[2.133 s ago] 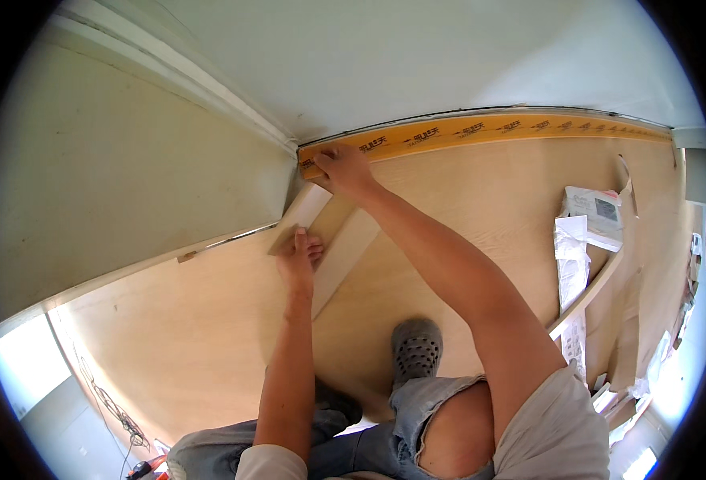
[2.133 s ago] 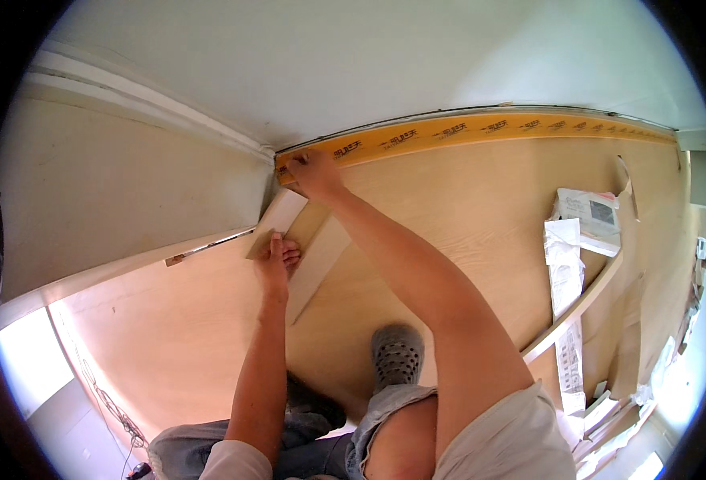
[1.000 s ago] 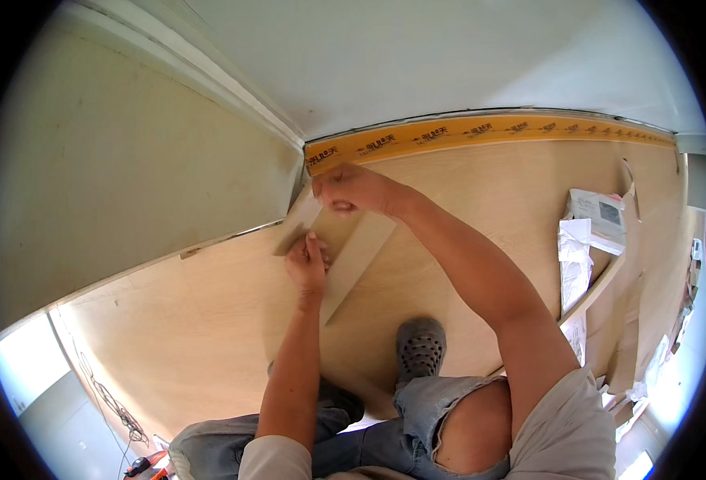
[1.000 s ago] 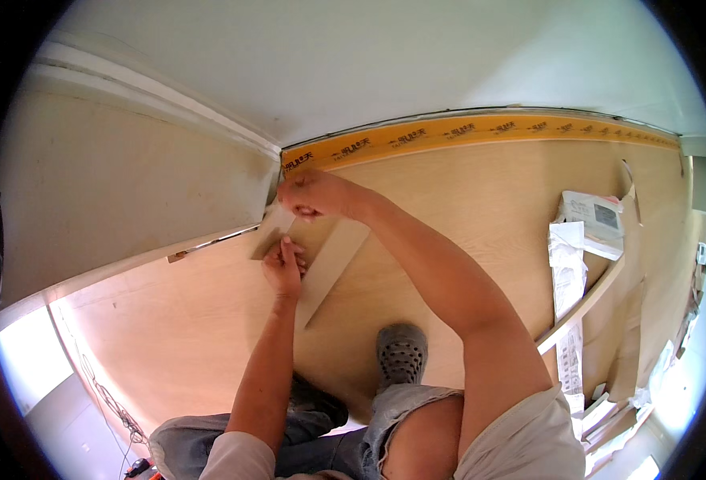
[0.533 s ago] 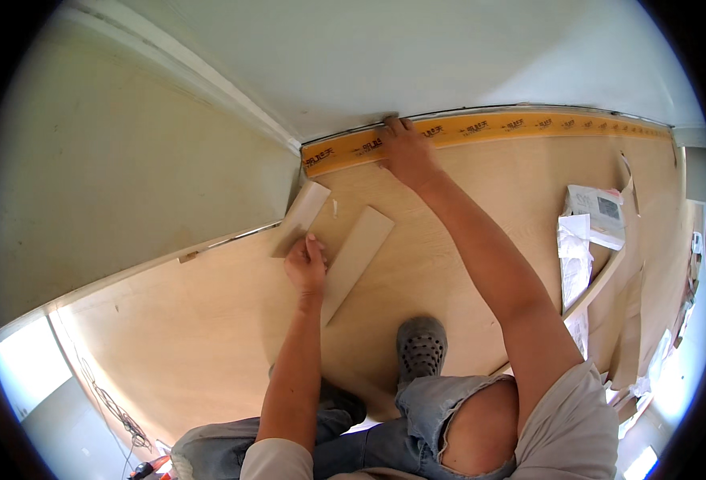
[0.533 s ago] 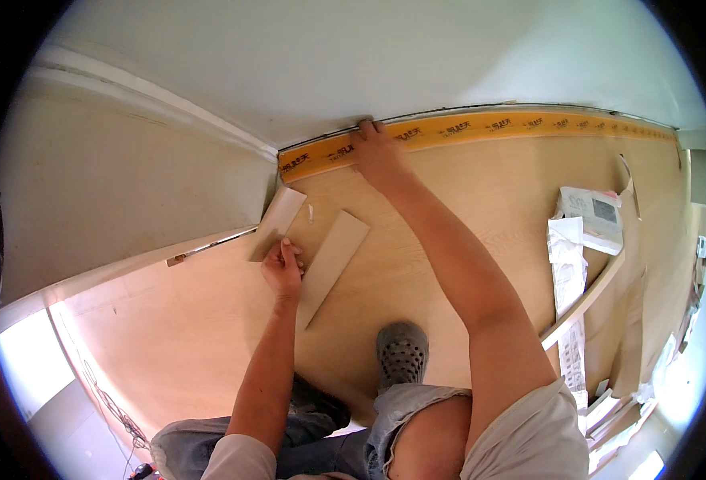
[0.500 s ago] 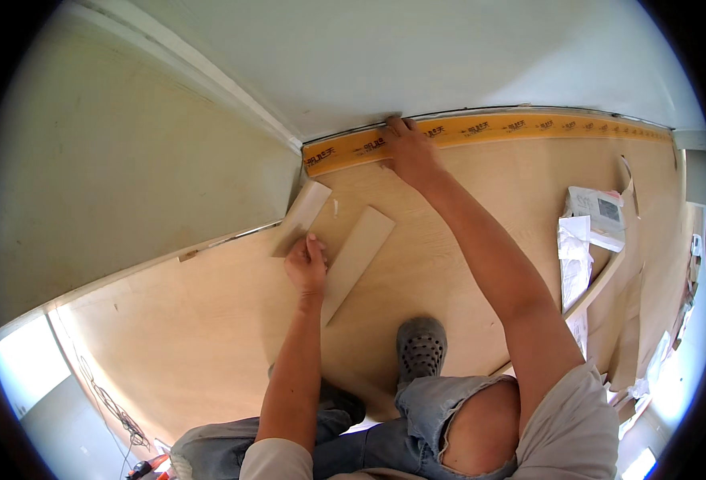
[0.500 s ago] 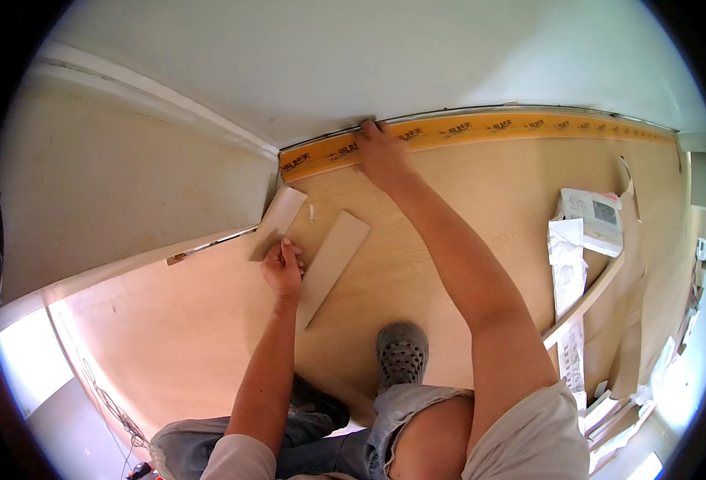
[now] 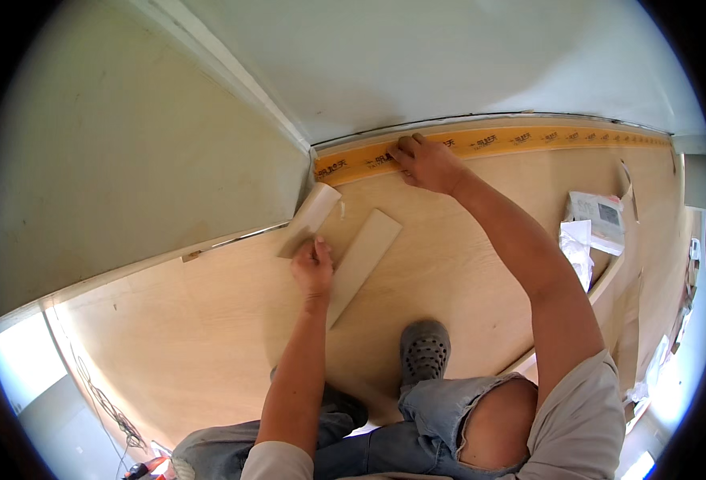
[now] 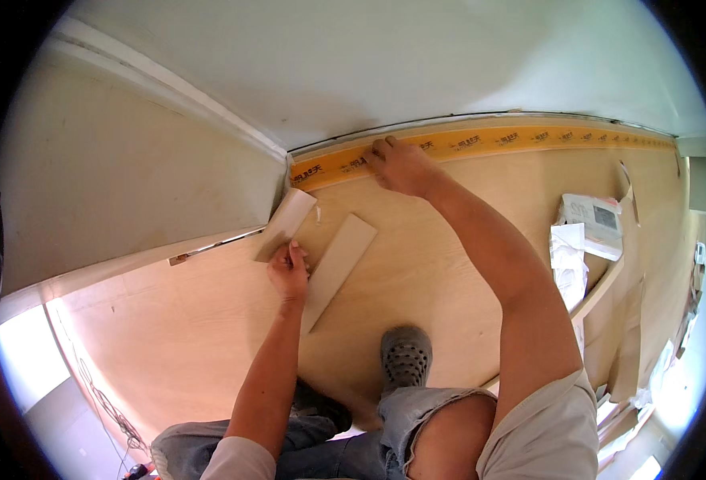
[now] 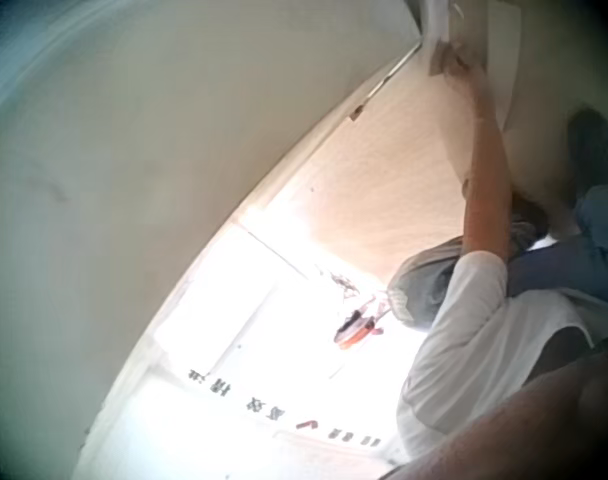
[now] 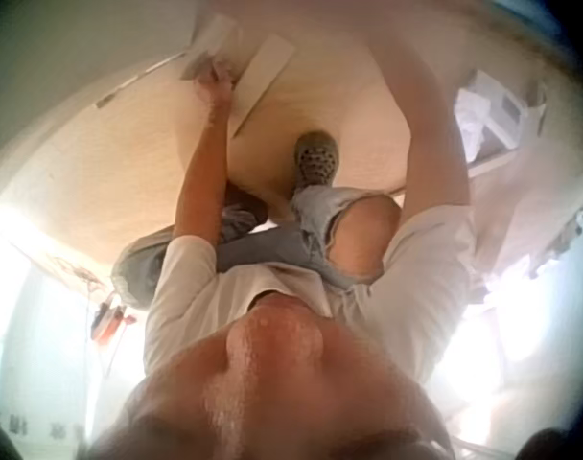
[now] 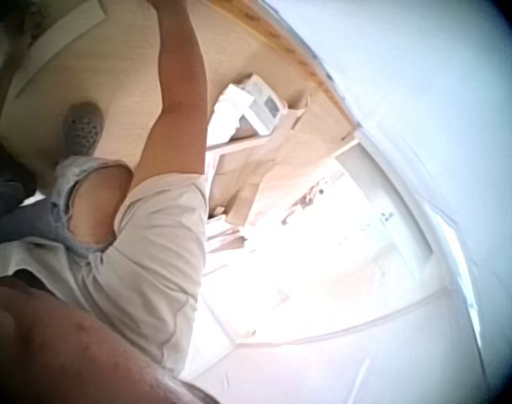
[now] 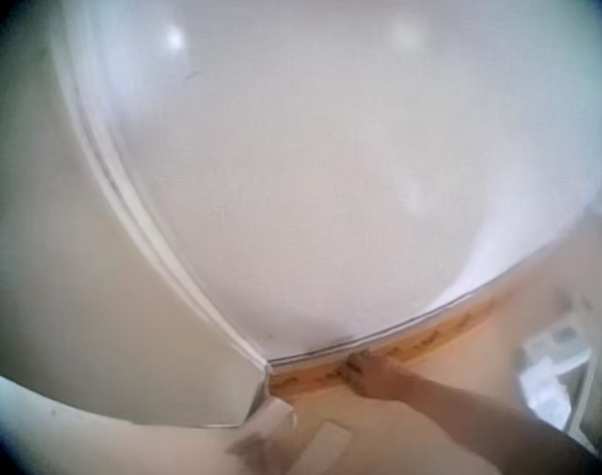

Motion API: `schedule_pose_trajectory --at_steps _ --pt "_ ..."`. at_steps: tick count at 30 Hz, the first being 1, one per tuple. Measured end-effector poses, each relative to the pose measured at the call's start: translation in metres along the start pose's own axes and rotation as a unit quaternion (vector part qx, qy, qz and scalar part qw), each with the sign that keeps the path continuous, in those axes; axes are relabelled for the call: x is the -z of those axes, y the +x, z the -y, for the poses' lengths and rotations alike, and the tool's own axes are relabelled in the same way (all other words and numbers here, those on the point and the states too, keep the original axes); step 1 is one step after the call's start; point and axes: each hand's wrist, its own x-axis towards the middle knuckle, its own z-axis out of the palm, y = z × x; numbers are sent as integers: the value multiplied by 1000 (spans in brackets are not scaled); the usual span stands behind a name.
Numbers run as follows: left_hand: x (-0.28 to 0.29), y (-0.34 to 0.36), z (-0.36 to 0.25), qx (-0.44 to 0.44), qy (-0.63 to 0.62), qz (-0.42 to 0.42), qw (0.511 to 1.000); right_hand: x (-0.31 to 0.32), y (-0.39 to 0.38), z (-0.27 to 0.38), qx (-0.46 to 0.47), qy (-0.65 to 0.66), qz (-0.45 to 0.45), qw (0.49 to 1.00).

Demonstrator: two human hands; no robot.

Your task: The person installs wooden baseboards along the wall, measuring and cutting pieces to fit corners. They use a miter saw to cut the wood and a tape measure to ensure proper length, then fit the pieces into place along the floor.

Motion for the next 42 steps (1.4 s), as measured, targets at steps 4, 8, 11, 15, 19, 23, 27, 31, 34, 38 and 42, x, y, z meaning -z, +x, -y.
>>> schedule_pose_trajectory --at_steps 4,8,11,15,19,23,27,31,34,38,42 --pt "-1 3 23 -45 17 8 999 9 15 -8 59 -19 10 998" --pt "2 1 18 -26 9 16 1000 26 36 -18 32 -35 57 997" --pt "1 2 23 -42 17 16 999 21 37 -18 4 -70 -5 998" --pt "0 0 17 -50 13 15 999 5 35 -10 -25 -82 -119 989" --pt "-2 2 20 -77 14 1 997 -2 39 3 -90 -89 -143 982" --pt "-2 1 16 -97 74 -7 992 1 36 7 -120 -60 -147 980" --pt "-23 -5 -32 -54 133 41 989 -1 32 -2 -159 -34 -158 974" --pt "-78 44 -88 -91 -62 107 988 -2 29 -1 -207 1 -130 970" --pt "-104 81 -122 12 -221 98 970 -7 38 12 -199 -31 -149 968" --pt "-111 119 -122 78 -240 72 965 -6 45 19 -186 -3 -166 968" --pt "-113 120 -128 108 -260 71 957 -4 43 15 -190 9 -156 969"
